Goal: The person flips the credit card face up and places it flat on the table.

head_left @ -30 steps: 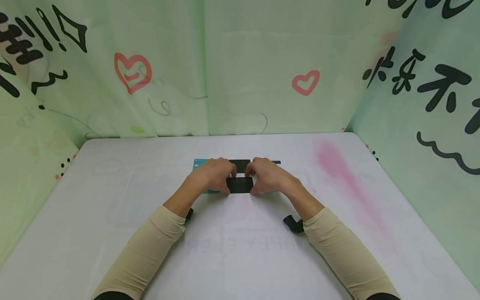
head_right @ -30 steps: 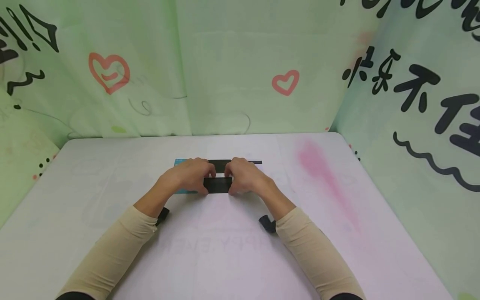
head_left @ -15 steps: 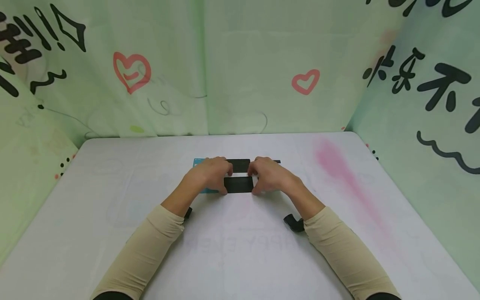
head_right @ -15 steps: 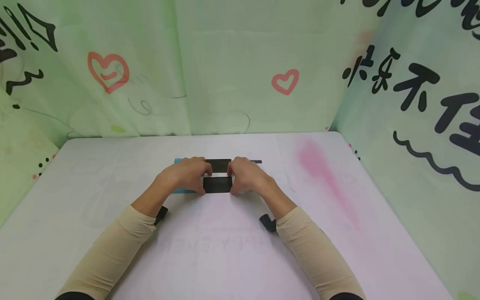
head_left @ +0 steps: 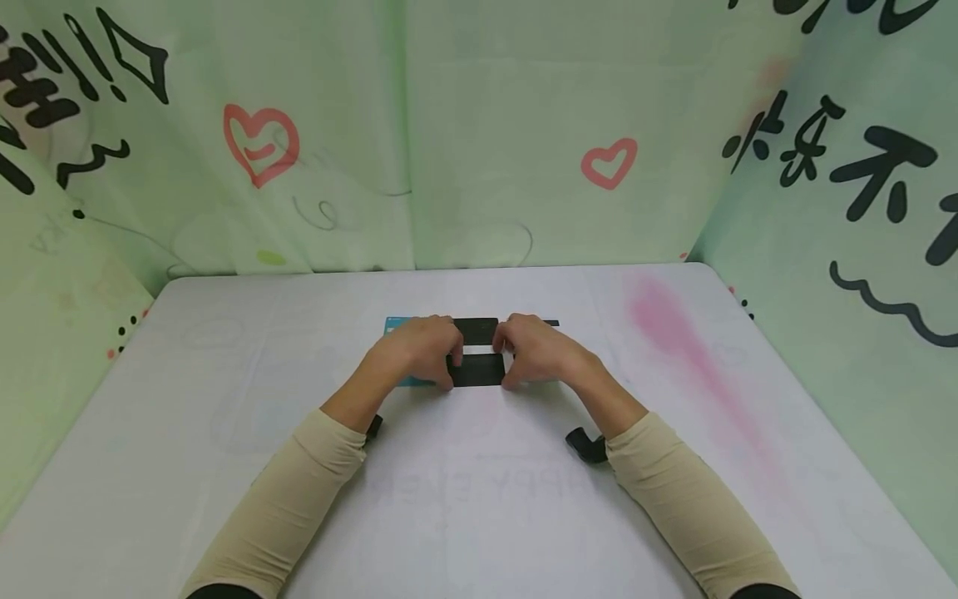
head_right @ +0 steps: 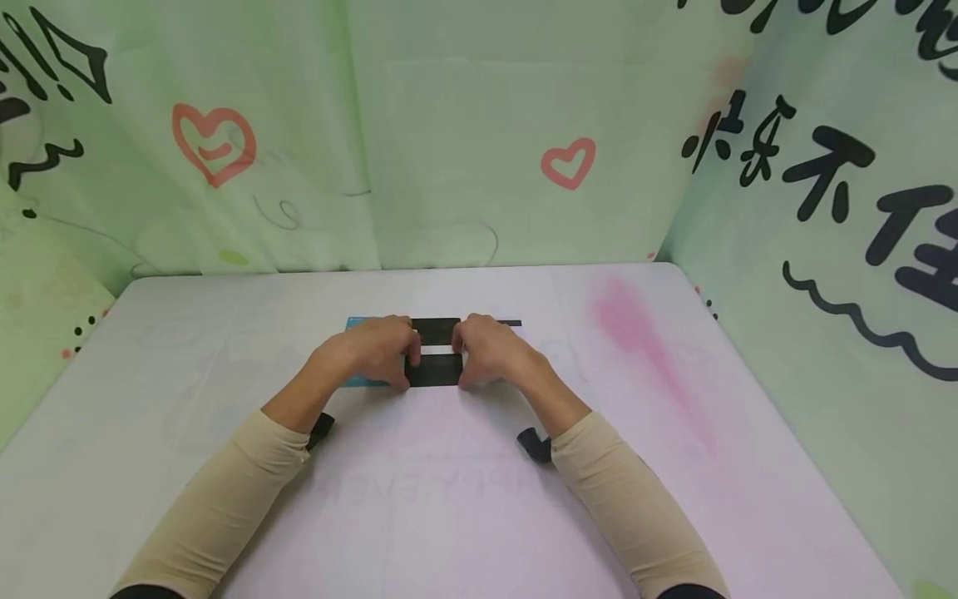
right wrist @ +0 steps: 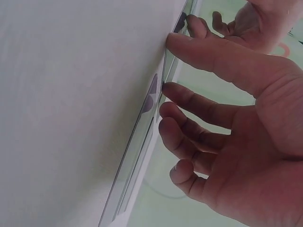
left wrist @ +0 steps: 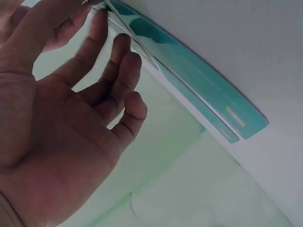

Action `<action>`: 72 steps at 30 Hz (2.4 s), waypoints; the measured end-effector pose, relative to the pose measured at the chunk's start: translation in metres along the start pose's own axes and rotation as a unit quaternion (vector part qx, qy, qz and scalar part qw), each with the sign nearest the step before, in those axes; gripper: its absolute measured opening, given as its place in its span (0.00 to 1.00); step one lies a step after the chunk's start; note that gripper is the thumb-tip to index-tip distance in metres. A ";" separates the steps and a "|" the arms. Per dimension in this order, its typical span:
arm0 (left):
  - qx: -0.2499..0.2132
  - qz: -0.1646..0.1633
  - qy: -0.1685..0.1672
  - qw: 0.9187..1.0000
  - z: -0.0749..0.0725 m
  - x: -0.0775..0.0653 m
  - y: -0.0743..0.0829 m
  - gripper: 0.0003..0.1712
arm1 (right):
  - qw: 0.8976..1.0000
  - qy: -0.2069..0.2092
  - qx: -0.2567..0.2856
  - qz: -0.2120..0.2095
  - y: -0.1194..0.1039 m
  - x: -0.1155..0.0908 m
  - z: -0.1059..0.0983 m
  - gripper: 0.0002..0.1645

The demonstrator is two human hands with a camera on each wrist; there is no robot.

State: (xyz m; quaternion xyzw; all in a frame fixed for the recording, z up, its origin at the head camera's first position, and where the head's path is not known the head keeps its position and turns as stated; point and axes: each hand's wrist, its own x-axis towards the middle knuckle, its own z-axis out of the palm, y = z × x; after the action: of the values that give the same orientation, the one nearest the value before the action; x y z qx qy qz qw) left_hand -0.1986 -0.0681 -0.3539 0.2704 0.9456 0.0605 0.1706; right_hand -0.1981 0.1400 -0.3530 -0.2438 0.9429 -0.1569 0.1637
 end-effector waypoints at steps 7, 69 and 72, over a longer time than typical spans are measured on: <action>0.010 -0.004 0.006 1.000 -0.001 -0.001 0.003 0.29 | 1.000 0.001 -0.003 0.005 0.000 0.001 0.000 0.26; -0.021 -0.009 -0.002 1.000 0.001 0.001 -0.004 0.26 | 1.000 -0.011 -0.006 -0.001 0.004 0.001 0.002 0.29; -0.021 -0.009 0.002 1.000 0.001 0.001 -0.003 0.26 | 1.000 -0.016 0.000 -0.007 0.002 0.000 0.001 0.29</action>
State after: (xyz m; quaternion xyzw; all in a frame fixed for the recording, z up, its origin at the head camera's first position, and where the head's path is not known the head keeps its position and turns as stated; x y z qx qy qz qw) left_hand -0.2007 -0.0705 -0.3557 0.2577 0.9469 0.0792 0.1753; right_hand -0.1986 0.1409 -0.3550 -0.2531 0.9384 -0.1537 0.1779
